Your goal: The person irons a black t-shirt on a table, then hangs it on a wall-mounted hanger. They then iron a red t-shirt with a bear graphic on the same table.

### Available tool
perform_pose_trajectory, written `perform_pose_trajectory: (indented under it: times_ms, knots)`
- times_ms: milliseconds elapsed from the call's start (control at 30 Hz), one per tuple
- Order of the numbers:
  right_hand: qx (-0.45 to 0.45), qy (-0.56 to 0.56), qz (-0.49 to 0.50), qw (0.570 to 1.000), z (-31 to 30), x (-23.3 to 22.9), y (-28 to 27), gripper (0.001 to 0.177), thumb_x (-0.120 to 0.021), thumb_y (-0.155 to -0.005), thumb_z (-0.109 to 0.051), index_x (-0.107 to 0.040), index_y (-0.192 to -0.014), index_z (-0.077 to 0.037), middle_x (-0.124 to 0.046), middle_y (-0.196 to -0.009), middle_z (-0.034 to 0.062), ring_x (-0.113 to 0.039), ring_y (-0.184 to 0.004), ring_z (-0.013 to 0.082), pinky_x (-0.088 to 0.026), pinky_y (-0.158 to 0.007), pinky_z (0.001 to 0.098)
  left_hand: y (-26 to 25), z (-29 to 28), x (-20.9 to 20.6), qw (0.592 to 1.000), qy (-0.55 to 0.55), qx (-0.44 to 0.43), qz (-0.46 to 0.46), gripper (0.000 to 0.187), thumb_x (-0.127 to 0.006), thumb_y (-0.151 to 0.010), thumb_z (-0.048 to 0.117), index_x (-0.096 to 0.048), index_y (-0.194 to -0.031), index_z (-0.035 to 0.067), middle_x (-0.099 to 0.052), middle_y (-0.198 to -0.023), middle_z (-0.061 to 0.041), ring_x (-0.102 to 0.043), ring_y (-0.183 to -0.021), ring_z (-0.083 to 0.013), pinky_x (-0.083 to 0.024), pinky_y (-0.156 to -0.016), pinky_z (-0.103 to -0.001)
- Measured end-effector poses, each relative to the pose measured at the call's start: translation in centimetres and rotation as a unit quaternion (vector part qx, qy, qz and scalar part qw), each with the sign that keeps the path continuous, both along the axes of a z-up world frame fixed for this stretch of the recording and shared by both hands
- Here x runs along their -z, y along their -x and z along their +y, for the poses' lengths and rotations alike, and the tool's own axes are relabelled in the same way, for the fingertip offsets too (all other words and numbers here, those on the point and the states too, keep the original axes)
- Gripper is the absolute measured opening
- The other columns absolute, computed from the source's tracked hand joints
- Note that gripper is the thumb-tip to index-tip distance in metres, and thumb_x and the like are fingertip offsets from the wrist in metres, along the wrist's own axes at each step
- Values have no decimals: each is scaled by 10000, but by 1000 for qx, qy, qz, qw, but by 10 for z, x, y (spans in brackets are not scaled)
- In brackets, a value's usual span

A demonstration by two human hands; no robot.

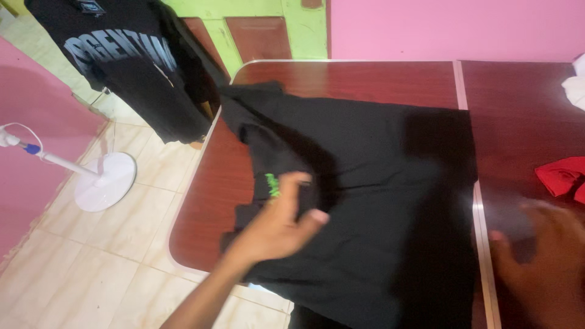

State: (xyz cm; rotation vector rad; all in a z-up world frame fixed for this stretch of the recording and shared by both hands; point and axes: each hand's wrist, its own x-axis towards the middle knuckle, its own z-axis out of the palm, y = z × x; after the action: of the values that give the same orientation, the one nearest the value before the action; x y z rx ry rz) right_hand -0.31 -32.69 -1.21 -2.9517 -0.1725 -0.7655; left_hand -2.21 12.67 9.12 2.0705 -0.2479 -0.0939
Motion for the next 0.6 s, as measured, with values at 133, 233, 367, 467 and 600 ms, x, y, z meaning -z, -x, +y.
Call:
perform_pose_trajectory:
  times_ms: [133,233,367,467,600]
  knots:
    - [-111,-189,164,962,52,-31,2,638,-663,-886,-318,-503,-1436,-36,-586,-1355,228,-589,-1239,407,-453,-1014,515,-11,-84,37,976,-36,209,-56,954,-699,-960,346,-167,-1557,-173,-334,-1561,-410,-359,-1506,-473,-317,-1253,-456]
    - [-211,-369,255,868,77,-40,7,724,-643,-849,-301,-408,-1494,-69,-624,-1350,177,-642,-1204,331,-500,-997,449,-5,-142,53,955,-63,290,0,1120,-699,-925,358,14,-1553,-236,-70,-1624,-483,-83,-1561,-519,-177,-1268,-470]
    - [-218,-449,302,812,91,-42,7,750,-630,-896,-220,-307,-1565,-112,-694,-1235,155,-684,-1171,253,-521,-986,403,-11,-158,42,950,17,311,28,1090,-676,-911,329,-16,-1582,-221,-115,-1645,-457,-171,-1561,-506,-256,-1254,-455]
    - [-203,-517,281,783,93,-39,6,796,-659,-867,-138,-277,-1564,-112,-683,-1198,170,-682,-1106,231,-549,-916,361,-22,-146,31,948,33,316,-24,934,-654,-933,319,-196,-1593,-158,-317,-1609,-390,-365,-1498,-456,-352,-1237,-447]
    - [-63,-474,261,838,89,-35,2,742,-654,-835,19,-406,-1518,-133,-732,-1069,153,-700,-891,226,-560,-765,320,-32,-118,21,960,-16,265,-85,683,-665,-960,285,-441,-1534,-9,-583,-1481,-231,-578,-1375,-364,-469,-1190,-438]
